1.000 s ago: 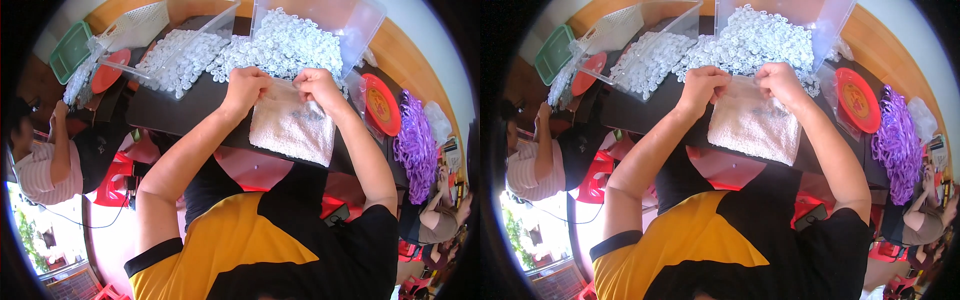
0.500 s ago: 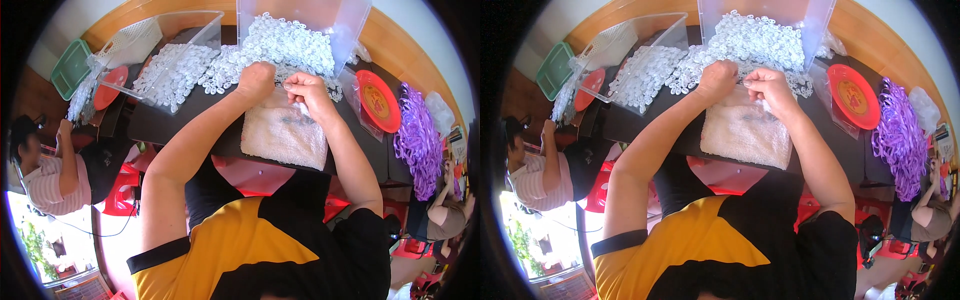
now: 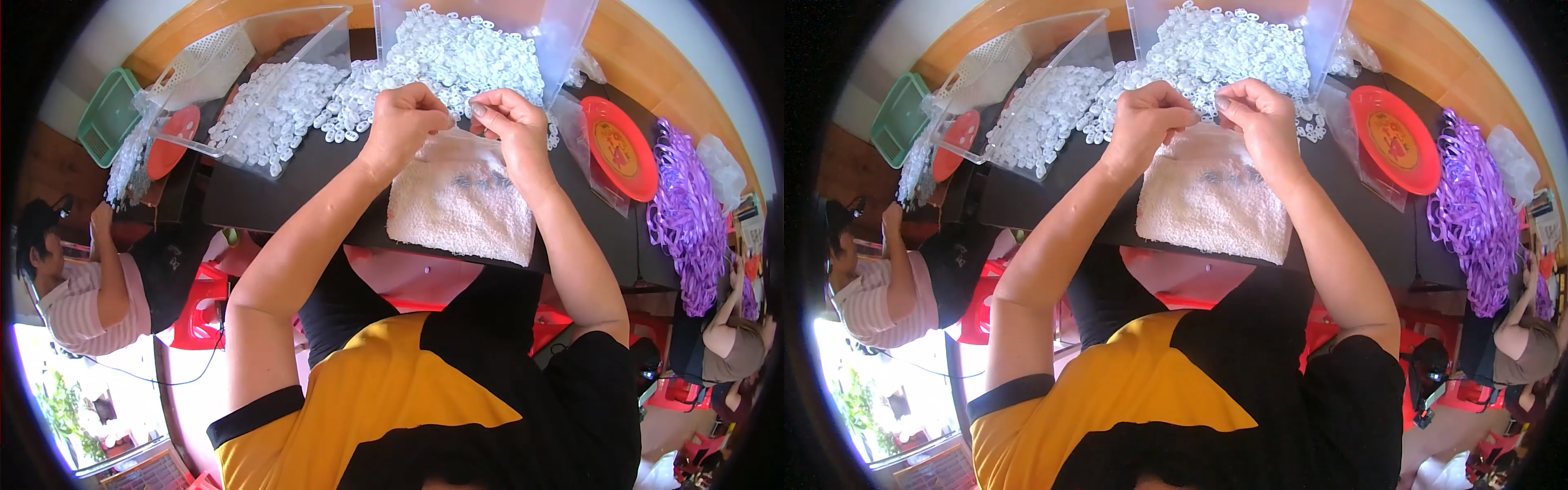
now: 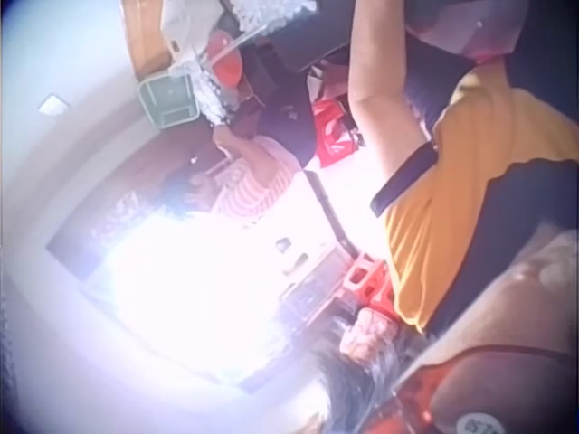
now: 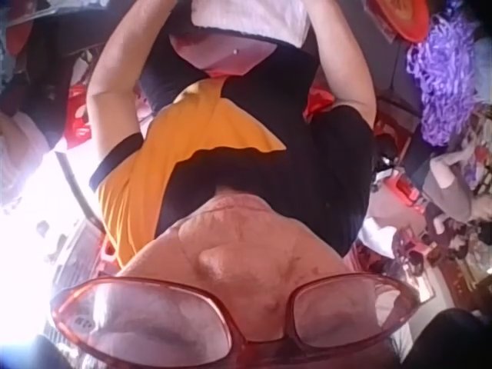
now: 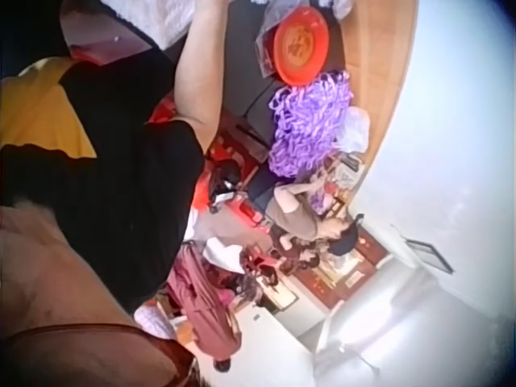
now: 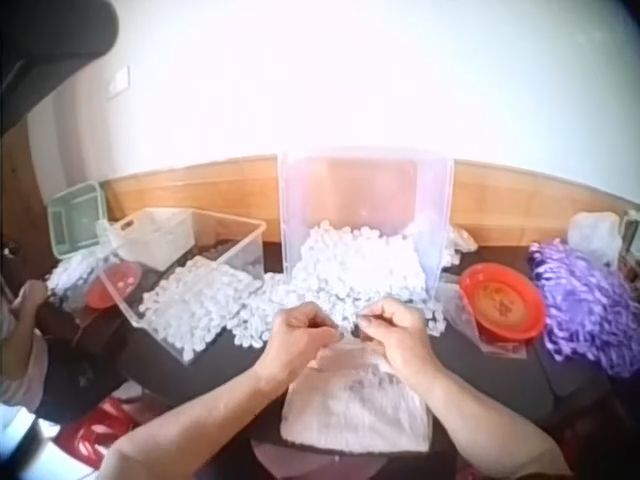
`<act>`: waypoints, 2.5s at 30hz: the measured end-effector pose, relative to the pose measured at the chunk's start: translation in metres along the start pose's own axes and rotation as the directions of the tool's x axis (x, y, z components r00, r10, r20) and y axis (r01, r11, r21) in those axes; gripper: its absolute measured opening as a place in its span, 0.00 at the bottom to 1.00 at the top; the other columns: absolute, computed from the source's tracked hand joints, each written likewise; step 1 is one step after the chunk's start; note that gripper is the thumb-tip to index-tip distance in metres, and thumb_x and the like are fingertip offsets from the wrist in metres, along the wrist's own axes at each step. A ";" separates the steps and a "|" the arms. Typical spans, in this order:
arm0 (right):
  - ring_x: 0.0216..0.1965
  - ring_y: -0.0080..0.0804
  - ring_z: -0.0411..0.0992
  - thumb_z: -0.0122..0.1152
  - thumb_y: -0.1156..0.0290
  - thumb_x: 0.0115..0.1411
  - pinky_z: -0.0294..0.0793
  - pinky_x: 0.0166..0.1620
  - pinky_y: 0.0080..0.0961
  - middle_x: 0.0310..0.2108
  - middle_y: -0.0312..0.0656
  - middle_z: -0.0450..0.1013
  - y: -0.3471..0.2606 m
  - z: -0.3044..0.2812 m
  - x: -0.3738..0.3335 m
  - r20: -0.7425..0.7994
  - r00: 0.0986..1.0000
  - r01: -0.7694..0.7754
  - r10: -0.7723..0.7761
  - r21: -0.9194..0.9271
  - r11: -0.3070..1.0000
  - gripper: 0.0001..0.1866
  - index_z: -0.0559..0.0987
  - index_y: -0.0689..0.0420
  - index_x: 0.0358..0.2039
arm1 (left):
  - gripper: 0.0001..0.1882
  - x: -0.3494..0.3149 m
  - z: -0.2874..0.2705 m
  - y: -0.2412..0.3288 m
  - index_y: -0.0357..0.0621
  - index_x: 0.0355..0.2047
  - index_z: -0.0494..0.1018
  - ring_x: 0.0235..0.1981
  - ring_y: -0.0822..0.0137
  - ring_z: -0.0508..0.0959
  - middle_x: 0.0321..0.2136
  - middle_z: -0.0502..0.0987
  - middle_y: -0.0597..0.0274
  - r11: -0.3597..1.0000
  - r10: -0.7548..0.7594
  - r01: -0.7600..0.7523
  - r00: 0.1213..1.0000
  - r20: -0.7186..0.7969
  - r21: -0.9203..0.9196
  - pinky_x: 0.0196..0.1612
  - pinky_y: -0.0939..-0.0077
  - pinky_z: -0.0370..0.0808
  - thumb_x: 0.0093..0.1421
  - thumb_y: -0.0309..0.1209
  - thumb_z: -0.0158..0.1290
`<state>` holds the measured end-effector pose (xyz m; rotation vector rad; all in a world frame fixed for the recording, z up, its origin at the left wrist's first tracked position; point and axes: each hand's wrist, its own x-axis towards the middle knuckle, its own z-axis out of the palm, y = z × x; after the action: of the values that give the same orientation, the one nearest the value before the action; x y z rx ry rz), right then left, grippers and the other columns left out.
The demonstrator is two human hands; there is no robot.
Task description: Packaging small white plastic fasteners into clear plastic bags.
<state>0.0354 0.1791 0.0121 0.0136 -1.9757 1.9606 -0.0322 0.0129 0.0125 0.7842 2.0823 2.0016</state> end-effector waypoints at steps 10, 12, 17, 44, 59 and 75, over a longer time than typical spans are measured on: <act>0.33 0.18 0.72 0.57 0.81 0.58 0.71 0.39 0.16 0.31 0.33 0.75 0.002 0.015 -0.012 0.152 0.968 0.216 -0.197 -0.116 0.970 0.04 0.77 0.62 0.35 | 0.05 -0.035 0.004 0.009 0.35 0.26 0.74 0.18 0.78 0.70 0.18 0.74 0.65 0.971 -0.138 0.124 0.989 -0.056 -0.205 0.19 0.85 0.63 0.48 0.21 0.60; 0.33 0.18 0.72 0.57 0.81 0.58 0.71 0.39 0.16 0.31 0.33 0.75 -0.001 0.016 -0.013 0.129 0.969 0.228 -0.212 -0.123 0.966 0.04 0.77 0.62 0.35 | 0.05 -0.039 0.007 0.009 0.36 0.27 0.75 0.19 0.79 0.70 0.20 0.75 0.65 0.984 -0.105 0.100 0.994 -0.027 -0.150 0.20 0.86 0.64 0.51 0.22 0.60; 0.34 0.18 0.71 0.58 0.81 0.58 0.71 0.39 0.16 0.31 0.33 0.75 -0.004 0.021 -0.016 0.092 0.973 0.222 -0.214 -0.084 0.972 0.04 0.77 0.62 0.35 | 0.04 -0.045 0.007 0.006 0.37 0.29 0.75 0.20 0.80 0.70 0.21 0.76 0.66 0.955 -0.156 0.143 0.987 -0.029 -0.260 0.21 0.87 0.64 0.54 0.23 0.58; 0.29 0.23 0.73 0.57 0.81 0.58 0.72 0.34 0.20 0.26 0.39 0.75 -0.007 0.023 -0.019 0.198 0.936 0.349 -0.291 -0.407 0.844 0.03 0.76 0.62 0.34 | 0.06 -0.047 0.000 0.002 0.36 0.33 0.72 0.20 0.76 0.71 0.23 0.75 0.62 0.853 -0.272 0.243 0.962 0.004 -0.462 0.21 0.84 0.64 0.62 0.27 0.53; 0.28 0.31 0.74 0.55 0.83 0.56 0.72 0.33 0.23 0.26 0.42 0.74 -0.008 0.025 -0.019 0.235 0.909 0.416 -0.344 -0.461 0.784 0.05 0.75 0.62 0.34 | 0.05 -0.051 0.002 -0.002 0.37 0.35 0.73 0.23 0.81 0.70 0.24 0.75 0.68 0.968 -0.120 0.098 0.989 -0.084 -0.231 0.25 0.87 0.66 0.61 0.27 0.53; 0.28 0.39 0.75 0.54 0.84 0.54 0.72 0.32 0.26 0.27 0.46 0.74 -0.011 0.029 -0.021 0.317 0.847 0.531 -0.427 -0.517 0.671 0.06 0.74 0.62 0.33 | 0.01 -0.053 0.004 -0.008 0.36 0.31 0.72 0.23 0.80 0.70 0.22 0.73 0.67 0.981 -0.020 -0.004 0.992 -0.124 -0.195 0.26 0.86 0.66 0.59 0.21 0.53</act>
<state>0.0506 0.1452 0.0176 0.5127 -2.3073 0.9831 0.0130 -0.0083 -0.0083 0.6288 1.9071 2.2619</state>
